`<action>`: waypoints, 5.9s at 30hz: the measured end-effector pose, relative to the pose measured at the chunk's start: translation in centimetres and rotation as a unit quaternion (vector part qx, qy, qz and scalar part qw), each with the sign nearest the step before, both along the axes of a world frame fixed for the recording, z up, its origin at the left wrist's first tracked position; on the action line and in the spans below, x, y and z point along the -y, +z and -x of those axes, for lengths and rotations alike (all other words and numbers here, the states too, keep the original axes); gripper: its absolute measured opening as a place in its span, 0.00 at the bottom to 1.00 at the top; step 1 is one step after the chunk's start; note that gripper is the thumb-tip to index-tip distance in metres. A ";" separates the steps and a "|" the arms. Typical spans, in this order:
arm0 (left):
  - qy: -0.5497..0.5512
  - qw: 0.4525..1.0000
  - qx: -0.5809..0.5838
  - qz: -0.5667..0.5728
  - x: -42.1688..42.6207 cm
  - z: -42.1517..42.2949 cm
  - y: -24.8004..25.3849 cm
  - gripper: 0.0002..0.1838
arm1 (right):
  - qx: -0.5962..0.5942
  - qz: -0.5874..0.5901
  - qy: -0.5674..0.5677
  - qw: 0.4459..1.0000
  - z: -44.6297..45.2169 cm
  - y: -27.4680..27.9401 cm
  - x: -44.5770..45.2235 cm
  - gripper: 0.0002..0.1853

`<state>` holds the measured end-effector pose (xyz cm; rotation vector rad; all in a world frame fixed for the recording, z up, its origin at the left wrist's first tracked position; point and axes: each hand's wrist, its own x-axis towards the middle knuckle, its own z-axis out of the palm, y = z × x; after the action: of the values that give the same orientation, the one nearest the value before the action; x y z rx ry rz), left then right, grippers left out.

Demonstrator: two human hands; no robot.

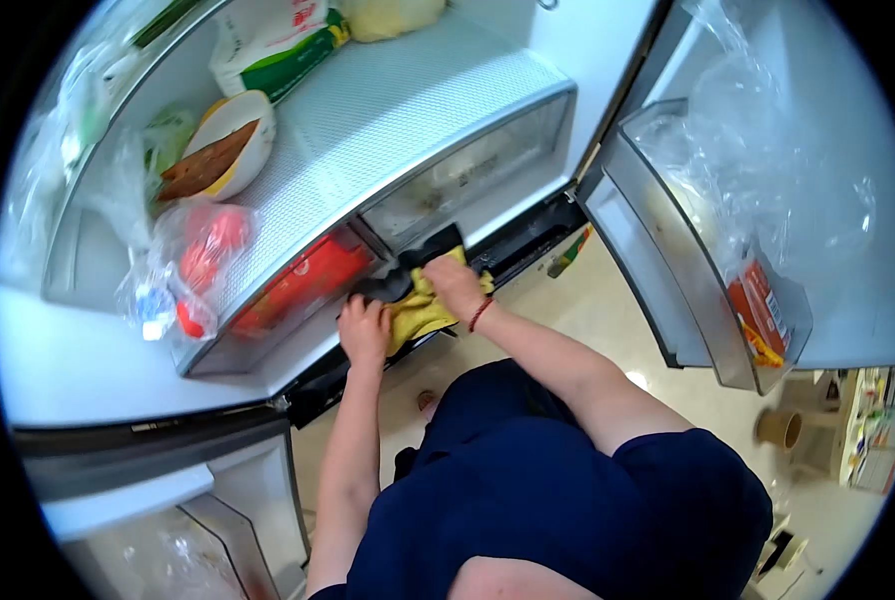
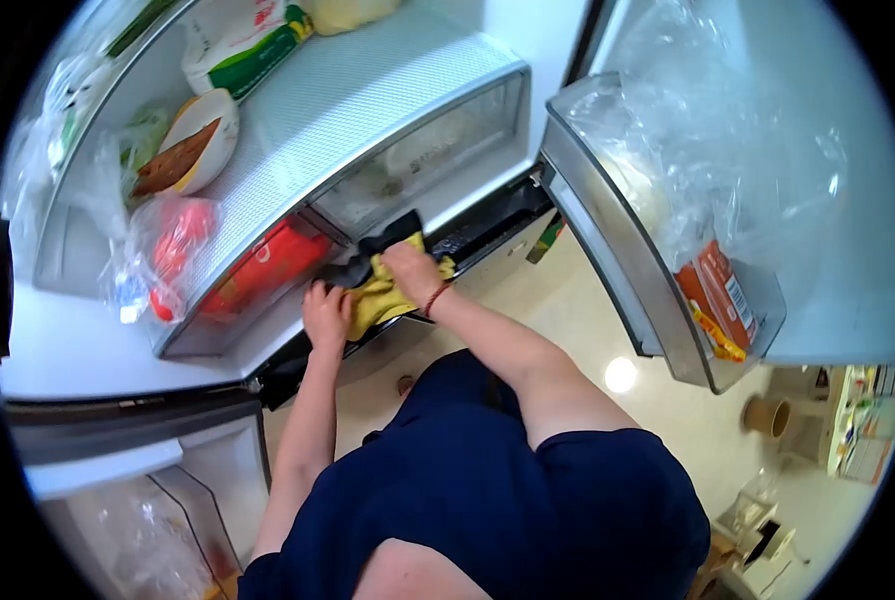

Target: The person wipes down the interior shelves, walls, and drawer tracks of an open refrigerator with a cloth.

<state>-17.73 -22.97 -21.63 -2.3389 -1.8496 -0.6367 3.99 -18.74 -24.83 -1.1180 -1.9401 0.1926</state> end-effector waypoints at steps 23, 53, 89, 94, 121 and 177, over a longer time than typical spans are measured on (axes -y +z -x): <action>-0.071 0.996 -0.046 0.017 1.4 -0.5 -0.6 0.14 | 0.087 0.067 -0.060 0.992 -7.9 -2.2 2.4 0.16; -0.120 0.985 -0.097 0.076 -1.0 -1.9 -0.7 0.38 | 0.031 0.039 -0.174 0.984 -4.9 3.4 -2.3 0.07; -0.112 0.982 -0.112 0.102 -1.0 -1.6 -1.0 0.33 | -0.051 0.052 -0.031 0.997 0.2 1.2 0.2 0.08; -0.123 0.980 -0.109 0.113 -1.1 -1.5 -1.2 0.27 | -0.024 0.090 0.035 0.995 1.4 1.7 3.1 0.12; -0.249 0.956 -0.058 0.145 1.2 -10.8 -1.7 0.39 | 0.128 0.039 -0.236 0.963 -14.7 -1.8 0.7 0.02; -0.267 0.957 0.035 0.110 0.2 -10.7 -2.2 0.11 | 0.160 0.264 -0.286 0.907 -11.7 -1.3 5.4 0.29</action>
<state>-7.05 -23.17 -23.87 -3.0351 -1.3586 -0.5842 15.73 -24.12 -26.15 -2.1463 -1.7782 0.2266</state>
